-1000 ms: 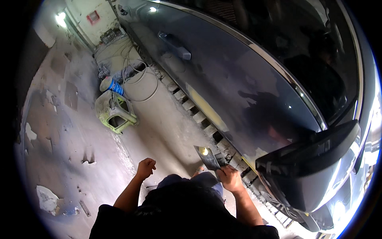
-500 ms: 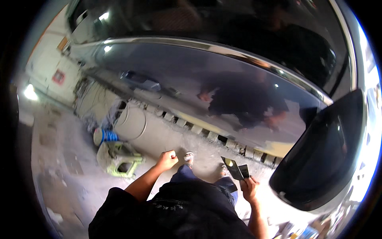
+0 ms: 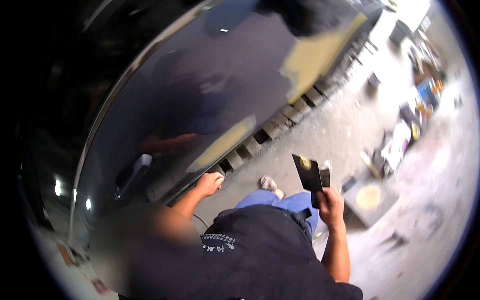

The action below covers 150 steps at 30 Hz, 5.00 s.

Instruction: The person applies a beige filler paste to the front fender and door of a dark gray car using a metal spreader. They repeatedly smooth the filler over the surface and periodically touch the area with their hand to check the texture.

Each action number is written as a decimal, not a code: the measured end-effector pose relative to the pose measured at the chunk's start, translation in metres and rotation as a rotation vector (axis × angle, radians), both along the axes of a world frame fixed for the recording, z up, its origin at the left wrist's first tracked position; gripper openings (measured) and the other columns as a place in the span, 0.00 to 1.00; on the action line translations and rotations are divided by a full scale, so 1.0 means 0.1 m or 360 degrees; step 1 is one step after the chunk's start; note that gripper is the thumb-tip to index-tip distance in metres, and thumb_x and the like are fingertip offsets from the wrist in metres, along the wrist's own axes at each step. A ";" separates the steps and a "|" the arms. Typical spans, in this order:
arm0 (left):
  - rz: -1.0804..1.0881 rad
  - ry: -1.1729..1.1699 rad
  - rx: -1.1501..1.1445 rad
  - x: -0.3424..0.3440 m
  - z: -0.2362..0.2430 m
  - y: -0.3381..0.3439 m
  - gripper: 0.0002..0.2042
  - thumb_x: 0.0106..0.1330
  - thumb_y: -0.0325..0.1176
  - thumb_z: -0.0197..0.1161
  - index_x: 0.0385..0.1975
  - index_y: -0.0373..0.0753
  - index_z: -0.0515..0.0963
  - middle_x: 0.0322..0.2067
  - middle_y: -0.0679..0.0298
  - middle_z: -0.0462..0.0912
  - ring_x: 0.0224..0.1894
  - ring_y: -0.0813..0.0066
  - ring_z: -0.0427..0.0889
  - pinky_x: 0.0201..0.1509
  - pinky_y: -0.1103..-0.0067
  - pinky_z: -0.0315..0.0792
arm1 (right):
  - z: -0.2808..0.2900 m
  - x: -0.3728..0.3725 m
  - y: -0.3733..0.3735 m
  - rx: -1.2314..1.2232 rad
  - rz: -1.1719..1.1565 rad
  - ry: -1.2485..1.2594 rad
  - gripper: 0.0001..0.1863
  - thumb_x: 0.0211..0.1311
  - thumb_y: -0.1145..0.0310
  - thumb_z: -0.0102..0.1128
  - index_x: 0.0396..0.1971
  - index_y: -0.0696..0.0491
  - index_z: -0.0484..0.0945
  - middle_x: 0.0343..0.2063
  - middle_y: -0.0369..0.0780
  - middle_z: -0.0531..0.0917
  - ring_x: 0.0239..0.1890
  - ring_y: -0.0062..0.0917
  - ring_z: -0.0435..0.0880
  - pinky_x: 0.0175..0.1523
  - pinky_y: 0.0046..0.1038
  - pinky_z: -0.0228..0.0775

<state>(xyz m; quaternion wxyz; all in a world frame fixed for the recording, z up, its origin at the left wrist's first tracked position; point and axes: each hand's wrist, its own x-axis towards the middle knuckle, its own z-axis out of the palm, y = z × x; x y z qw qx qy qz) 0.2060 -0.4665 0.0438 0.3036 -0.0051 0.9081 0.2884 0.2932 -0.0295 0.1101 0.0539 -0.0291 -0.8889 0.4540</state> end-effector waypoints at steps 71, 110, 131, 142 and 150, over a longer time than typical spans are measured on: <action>-0.2850 0.0560 -0.2346 -0.09 -1.25 -0.32 0.39 0.68 0.58 0.48 0.72 0.40 0.49 0.74 0.64 0.42 0.76 0.64 0.35 0.77 0.58 0.31 | -3.35 3.88 -3.34 -0.1282 -0.1534 -0.0510 0.16 0.64 0.65 0.61 0.23 0.59 0.68 0.22 0.41 0.68 0.24 0.27 0.65 0.31 0.28 0.57; -0.2752 0.1076 -0.2727 -1.28 -1.11 1.19 0.42 0.70 0.62 0.38 0.72 0.33 0.44 0.74 0.56 0.39 0.76 0.65 0.33 0.78 0.68 0.30 | -3.48 3.93 -3.47 -0.1220 -0.1571 -0.0588 0.19 0.66 0.61 0.60 0.23 0.59 0.65 0.22 0.41 0.66 0.26 0.30 0.64 0.33 0.28 0.58; -0.2975 0.0343 -0.2550 0.10 -0.79 -0.76 0.42 0.68 0.62 0.44 0.71 0.33 0.49 0.74 0.51 0.41 0.76 0.56 0.35 0.77 0.63 0.32 | -3.42 3.90 -3.47 -0.1191 -0.1687 -0.0553 0.20 0.66 0.61 0.60 0.22 0.58 0.63 0.21 0.40 0.63 0.25 0.27 0.60 0.31 0.28 0.55; -0.2562 0.1054 -0.2626 -0.80 -1.10 0.47 0.45 0.67 0.64 0.42 0.72 0.34 0.42 0.74 0.57 0.41 0.76 0.63 0.34 0.77 0.61 0.30 | -3.48 3.94 -3.46 -0.1201 -0.1652 -0.0556 0.21 0.65 0.62 0.60 0.22 0.57 0.61 0.21 0.37 0.60 0.26 0.23 0.58 0.31 0.26 0.52; -0.2608 0.1035 -0.2512 -0.60 -1.33 0.17 0.45 0.67 0.63 0.44 0.71 0.29 0.46 0.73 0.48 0.40 0.76 0.54 0.33 0.77 0.62 0.31 | -3.47 3.91 -3.45 -0.1254 -0.1632 -0.0564 0.20 0.66 0.63 0.59 0.21 0.55 0.60 0.21 0.34 0.58 0.26 0.20 0.56 0.32 0.25 0.51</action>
